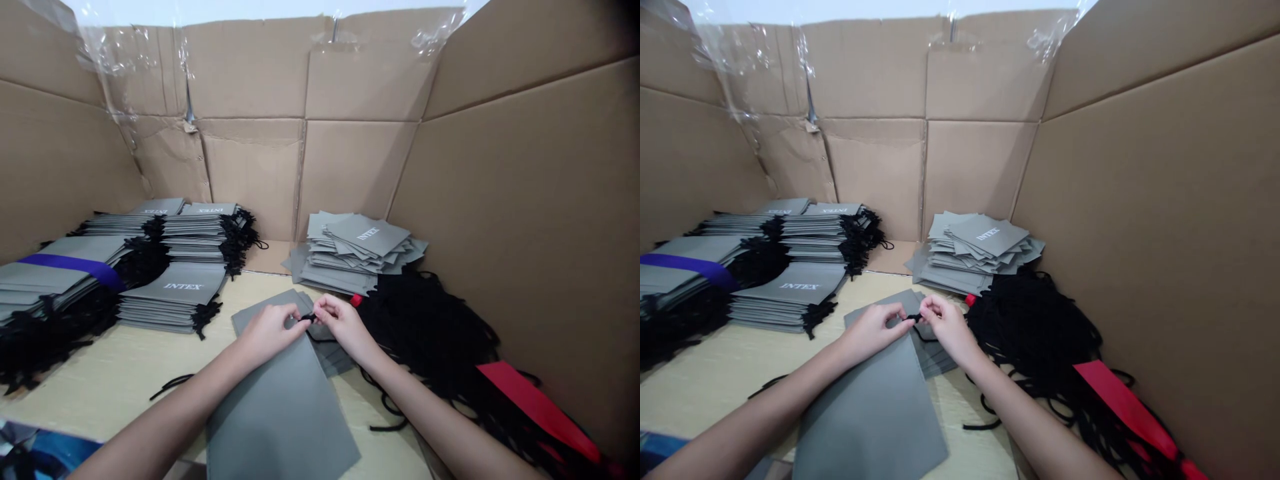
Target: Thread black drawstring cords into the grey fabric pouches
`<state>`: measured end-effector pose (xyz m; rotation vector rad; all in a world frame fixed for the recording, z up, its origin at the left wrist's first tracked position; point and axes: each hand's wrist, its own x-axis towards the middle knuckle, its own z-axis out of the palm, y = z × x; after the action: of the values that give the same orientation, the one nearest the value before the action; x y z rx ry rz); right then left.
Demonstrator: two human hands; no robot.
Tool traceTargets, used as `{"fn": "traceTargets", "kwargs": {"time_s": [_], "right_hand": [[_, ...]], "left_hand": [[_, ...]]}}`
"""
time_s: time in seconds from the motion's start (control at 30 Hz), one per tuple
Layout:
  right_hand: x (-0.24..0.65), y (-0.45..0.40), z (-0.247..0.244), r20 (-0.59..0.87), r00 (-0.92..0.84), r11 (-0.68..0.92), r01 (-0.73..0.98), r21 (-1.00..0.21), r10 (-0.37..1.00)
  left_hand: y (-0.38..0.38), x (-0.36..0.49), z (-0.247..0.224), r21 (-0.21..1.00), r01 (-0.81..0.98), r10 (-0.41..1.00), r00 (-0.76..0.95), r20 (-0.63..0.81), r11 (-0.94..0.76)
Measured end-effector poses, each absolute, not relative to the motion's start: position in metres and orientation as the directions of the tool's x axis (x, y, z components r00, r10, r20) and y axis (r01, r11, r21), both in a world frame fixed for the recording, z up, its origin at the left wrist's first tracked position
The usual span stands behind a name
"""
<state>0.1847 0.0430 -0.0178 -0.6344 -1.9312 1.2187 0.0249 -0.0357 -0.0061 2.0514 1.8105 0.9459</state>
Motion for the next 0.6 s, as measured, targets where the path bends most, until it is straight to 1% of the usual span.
{"fn": "traceTargets", "kwargs": {"time_s": [0.13, 0.23, 0.43, 0.6], "right_hand": [[0.185, 0.045, -0.019, 0.305, -0.55, 0.36, -0.009, -0.933, 0.777], [0.184, 0.047, -0.022, 0.272, -0.539, 0.304, -0.031, -0.952, 0.797], [0.183, 0.049, -0.023, 0.244, -0.532, 0.241, -0.078, -0.967, 0.811], [0.186, 0.044, -0.013, 0.193, -0.551, 0.195, -0.056, -0.979, 0.812]], "left_hand": [[-0.036, 0.024, -0.004, 0.604, 0.732, 0.932, 0.12, 0.341, -0.315], [-0.035, 0.023, -0.004, 0.622, 0.7, 0.921, 0.14, 0.363, -0.351], [-0.031, 0.022, -0.008, 0.665, 0.655, 0.917, 0.119, 0.38, -0.36], [-0.032, 0.022, -0.007, 0.671, 0.675, 0.936, 0.082, 0.343, -0.305]]}}
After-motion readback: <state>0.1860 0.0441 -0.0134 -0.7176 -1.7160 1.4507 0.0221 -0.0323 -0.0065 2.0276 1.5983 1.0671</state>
